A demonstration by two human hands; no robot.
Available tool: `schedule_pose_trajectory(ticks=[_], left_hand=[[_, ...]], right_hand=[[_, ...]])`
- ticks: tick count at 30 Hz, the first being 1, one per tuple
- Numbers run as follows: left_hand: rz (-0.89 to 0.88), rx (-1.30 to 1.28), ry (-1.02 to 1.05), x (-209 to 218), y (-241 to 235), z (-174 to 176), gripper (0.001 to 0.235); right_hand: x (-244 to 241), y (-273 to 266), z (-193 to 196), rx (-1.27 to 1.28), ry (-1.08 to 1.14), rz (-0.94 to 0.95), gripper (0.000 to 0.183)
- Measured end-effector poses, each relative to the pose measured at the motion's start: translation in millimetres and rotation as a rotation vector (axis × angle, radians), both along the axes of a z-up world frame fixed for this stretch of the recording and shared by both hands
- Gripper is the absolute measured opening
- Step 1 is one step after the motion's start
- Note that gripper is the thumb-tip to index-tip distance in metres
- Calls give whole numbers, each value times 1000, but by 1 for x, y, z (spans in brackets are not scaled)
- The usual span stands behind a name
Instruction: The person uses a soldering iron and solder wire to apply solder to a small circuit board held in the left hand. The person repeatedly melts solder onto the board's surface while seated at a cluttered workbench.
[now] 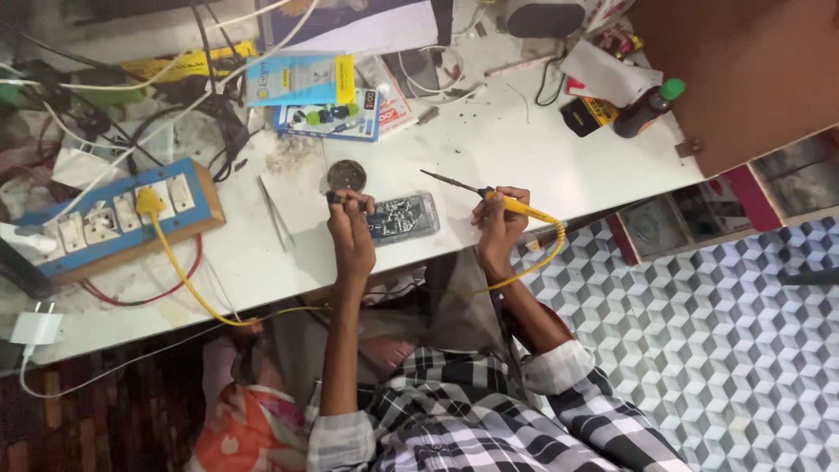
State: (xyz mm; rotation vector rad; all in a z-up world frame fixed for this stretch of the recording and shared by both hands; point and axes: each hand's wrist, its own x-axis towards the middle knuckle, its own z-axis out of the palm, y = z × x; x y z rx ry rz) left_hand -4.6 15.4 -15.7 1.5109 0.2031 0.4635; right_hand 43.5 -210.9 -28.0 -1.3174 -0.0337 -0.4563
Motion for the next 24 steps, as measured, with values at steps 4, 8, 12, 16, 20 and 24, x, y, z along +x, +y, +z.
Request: schedule_pose_trajectory(ticks=[4,8,12,16,20,24], left_hand=[[-9,179,-240,2,1,9,27],[-5,256,-132,14,-7,17,26],[11,311,-168,19,-17,18,32],[-14,253,-113,16,-20,9,38],[-40,-66,-246,21,-19,-2,40],[-33,-74,-204,24,-18,-11,41]], right_hand=[[-3,4,3,-42,-37,29,27],[0,3,6,-24,-68,38,29],[2,1,5,33,11,19,25],[3,-3,0,166,14,59,28],[3,-7,-3,159,52,75,32],[5,-6,-1,170,56,102,30]])
